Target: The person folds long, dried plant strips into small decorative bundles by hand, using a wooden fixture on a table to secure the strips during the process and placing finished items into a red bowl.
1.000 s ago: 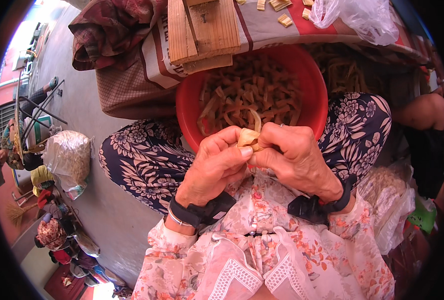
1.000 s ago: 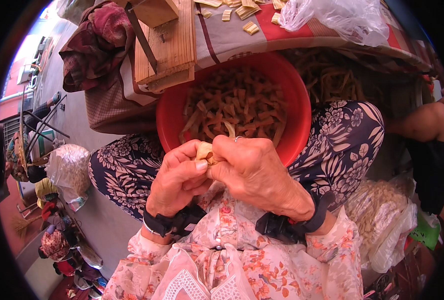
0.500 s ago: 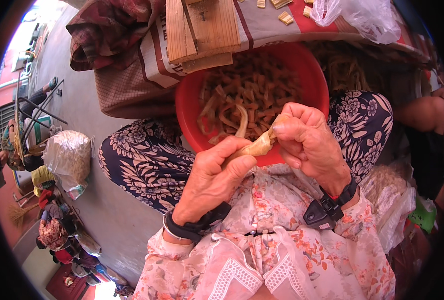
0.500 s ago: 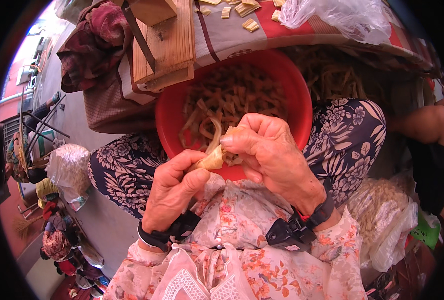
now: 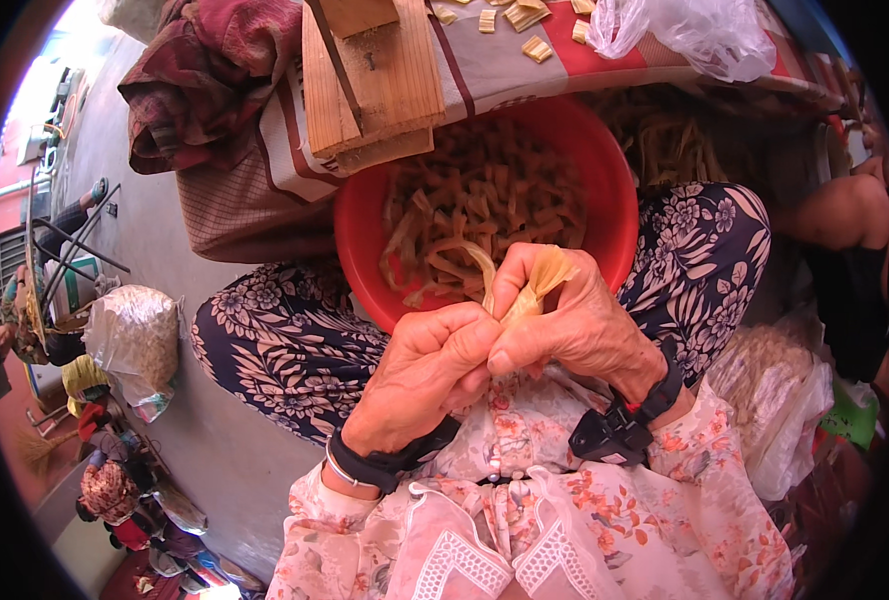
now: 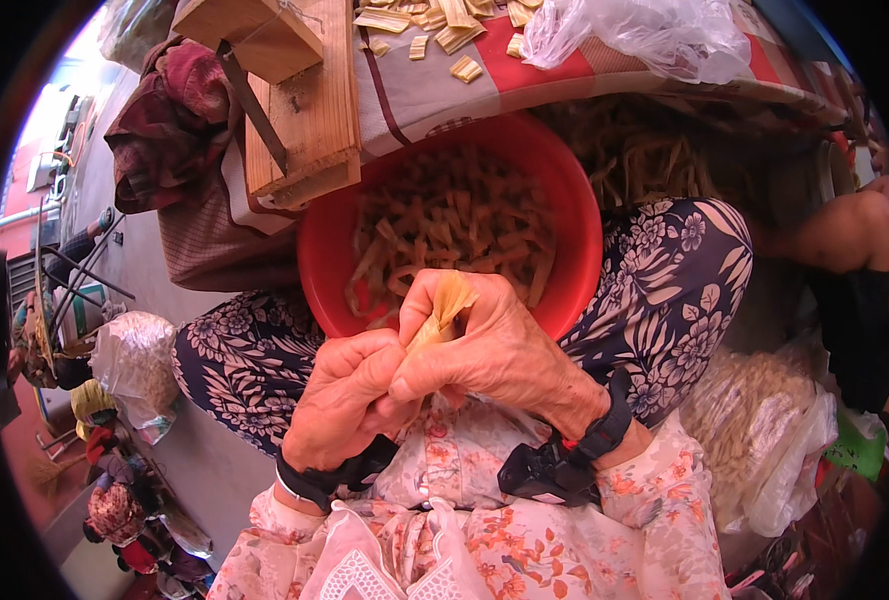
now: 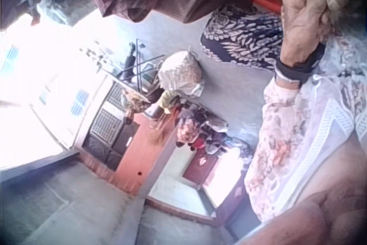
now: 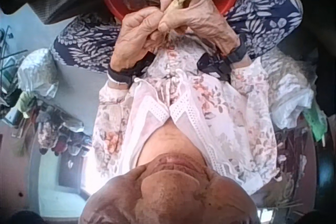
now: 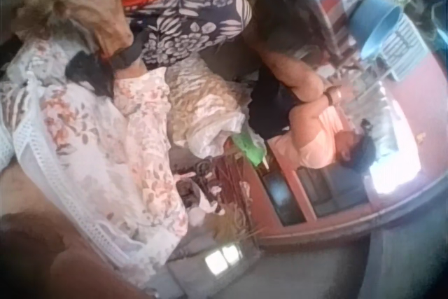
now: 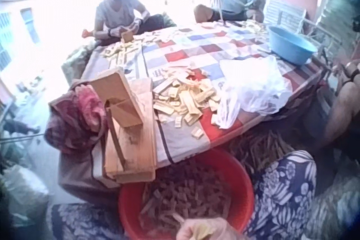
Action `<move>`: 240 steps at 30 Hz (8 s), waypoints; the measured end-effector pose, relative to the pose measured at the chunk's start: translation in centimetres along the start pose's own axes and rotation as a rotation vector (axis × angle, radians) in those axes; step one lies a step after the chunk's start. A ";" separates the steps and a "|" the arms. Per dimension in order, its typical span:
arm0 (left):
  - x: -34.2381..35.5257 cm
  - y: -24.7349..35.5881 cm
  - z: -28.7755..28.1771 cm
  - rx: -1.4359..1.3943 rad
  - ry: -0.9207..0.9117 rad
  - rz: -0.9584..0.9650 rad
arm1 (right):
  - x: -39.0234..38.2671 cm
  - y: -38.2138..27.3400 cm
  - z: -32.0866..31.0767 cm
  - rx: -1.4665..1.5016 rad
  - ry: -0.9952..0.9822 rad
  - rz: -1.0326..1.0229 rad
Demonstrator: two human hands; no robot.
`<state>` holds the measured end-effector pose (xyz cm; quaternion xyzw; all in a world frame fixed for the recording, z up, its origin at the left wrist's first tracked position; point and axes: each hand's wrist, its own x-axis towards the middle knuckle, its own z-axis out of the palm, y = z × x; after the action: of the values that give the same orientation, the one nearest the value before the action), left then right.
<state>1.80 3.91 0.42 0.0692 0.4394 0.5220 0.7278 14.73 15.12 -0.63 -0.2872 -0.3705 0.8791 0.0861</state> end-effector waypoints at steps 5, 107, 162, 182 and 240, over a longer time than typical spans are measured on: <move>-1.7 0.2 -0.3 0.112 0.030 0.030 | -0.7 0.5 0.4 0.225 0.008 0.112; -0.8 3.9 1.4 1.053 0.098 0.674 | -0.6 -4.4 1.1 -0.319 -0.079 0.184; 1.7 -0.6 0.8 0.148 0.219 0.184 | -0.7 1.7 0.5 -1.386 0.039 -0.524; 1.5 0.5 -0.8 -0.212 -0.055 0.056 | -0.7 0.5 0.0 -0.480 0.093 -0.299; -0.8 -0.2 -1.2 -0.061 0.057 0.039 | 0.0 -0.6 -0.5 -0.032 0.220 -0.026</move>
<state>1.06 2.73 0.02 0.0407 0.4423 0.5512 0.7063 14.96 15.90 -0.49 -0.3786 -0.3766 0.8349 0.1332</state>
